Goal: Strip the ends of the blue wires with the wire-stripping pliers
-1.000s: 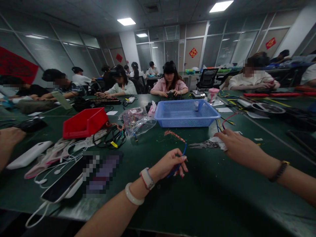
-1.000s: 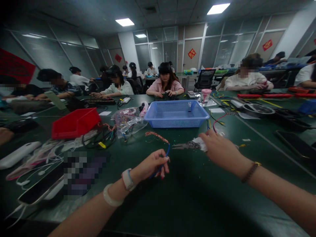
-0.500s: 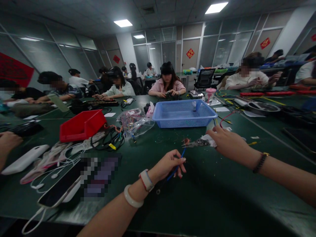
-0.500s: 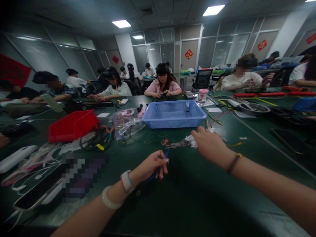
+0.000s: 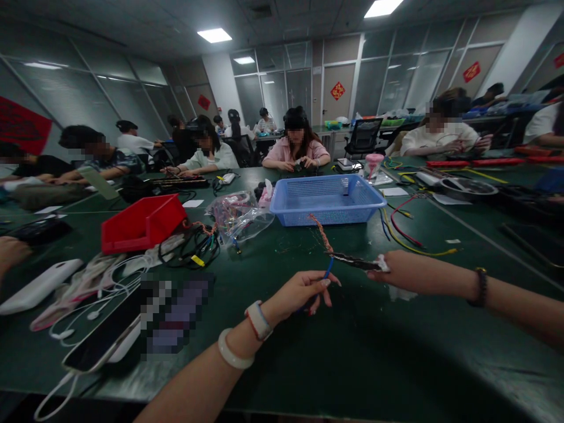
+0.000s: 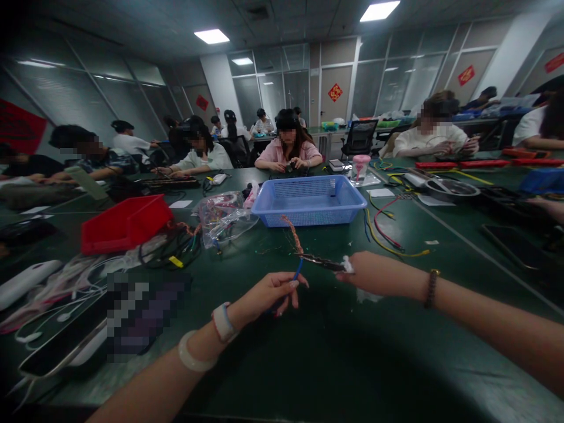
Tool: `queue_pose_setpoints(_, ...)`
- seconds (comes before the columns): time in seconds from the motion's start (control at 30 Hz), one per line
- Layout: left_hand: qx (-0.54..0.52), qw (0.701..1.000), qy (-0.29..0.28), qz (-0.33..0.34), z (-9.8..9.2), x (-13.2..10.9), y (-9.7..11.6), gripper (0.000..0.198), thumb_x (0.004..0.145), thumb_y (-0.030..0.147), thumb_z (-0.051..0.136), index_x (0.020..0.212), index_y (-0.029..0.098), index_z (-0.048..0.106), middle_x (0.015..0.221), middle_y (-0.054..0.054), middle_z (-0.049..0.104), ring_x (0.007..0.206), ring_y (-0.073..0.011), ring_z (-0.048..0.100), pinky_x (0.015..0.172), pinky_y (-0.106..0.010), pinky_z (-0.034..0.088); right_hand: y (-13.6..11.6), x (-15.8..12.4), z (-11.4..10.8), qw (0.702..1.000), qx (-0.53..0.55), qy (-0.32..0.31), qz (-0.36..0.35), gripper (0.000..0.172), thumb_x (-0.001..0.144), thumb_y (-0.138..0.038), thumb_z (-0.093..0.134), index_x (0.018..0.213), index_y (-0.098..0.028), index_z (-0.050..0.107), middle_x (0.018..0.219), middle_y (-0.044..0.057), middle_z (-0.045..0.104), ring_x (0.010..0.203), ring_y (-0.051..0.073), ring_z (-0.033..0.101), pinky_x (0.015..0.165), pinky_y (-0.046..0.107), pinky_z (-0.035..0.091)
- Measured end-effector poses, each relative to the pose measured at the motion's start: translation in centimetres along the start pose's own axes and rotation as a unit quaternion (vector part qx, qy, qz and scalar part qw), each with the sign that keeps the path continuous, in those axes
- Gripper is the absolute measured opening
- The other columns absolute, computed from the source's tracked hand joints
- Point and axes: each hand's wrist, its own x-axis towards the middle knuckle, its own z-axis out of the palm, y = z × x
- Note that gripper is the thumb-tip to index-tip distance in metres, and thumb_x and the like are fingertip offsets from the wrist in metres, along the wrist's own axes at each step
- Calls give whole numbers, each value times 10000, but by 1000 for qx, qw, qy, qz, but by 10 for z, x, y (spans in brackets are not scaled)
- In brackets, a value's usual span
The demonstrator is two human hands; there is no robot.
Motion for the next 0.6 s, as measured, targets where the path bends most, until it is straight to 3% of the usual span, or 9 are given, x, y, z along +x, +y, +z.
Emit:
queue_pose_setpoints(0.1, 54, 999, 0, 3, 0, -1, 3, 324, 936, 379, 483, 1134, 147, 593, 706, 4, 630, 426, -43, 522, 383, -142, 340, 0, -8, -1, 988, 121, -97, 5, 397, 885, -506, 432, 793, -148, 576, 606, 7, 541, 446, 79, 450, 394, 204, 318)
queue_pose_setpoints(0.23, 103, 995, -10, -8, -2, -2, 6, 316, 943, 367, 468, 1149, 162, 593, 723, 3, 629, 470, -53, 553, 422, -146, 367, -1, -18, 4, 938, 287, -193, -18, 438, 858, -561, 473, 860, -132, 565, 554, -52, 437, 393, 35, 340, 318, 153, 231)
queue_pose_setpoints(0.43, 204, 979, -18, 19, -4, -6, 11, 313, 959, 349, 443, 1167, 180, 604, 792, -23, 641, 637, -103, 628, 536, -174, 435, 2, -17, 21, 838, 462, -290, 10, 453, 765, -571, 605, 827, -126, 544, 578, -34, 552, 318, 6, 304, 250, 124, 206)
queue_pose_setpoints(0.6, 323, 941, 34, 90, -2, -8, 15, 319, 984, 319, 384, 1165, 182, 609, 817, -21, 649, 713, -123, 628, 699, -231, 486, 1, -12, 27, 793, 519, -318, 27, 459, 752, -572, 622, 802, -123, 539, 605, 10, 621, 290, 3, 322, 237, 116, 224)
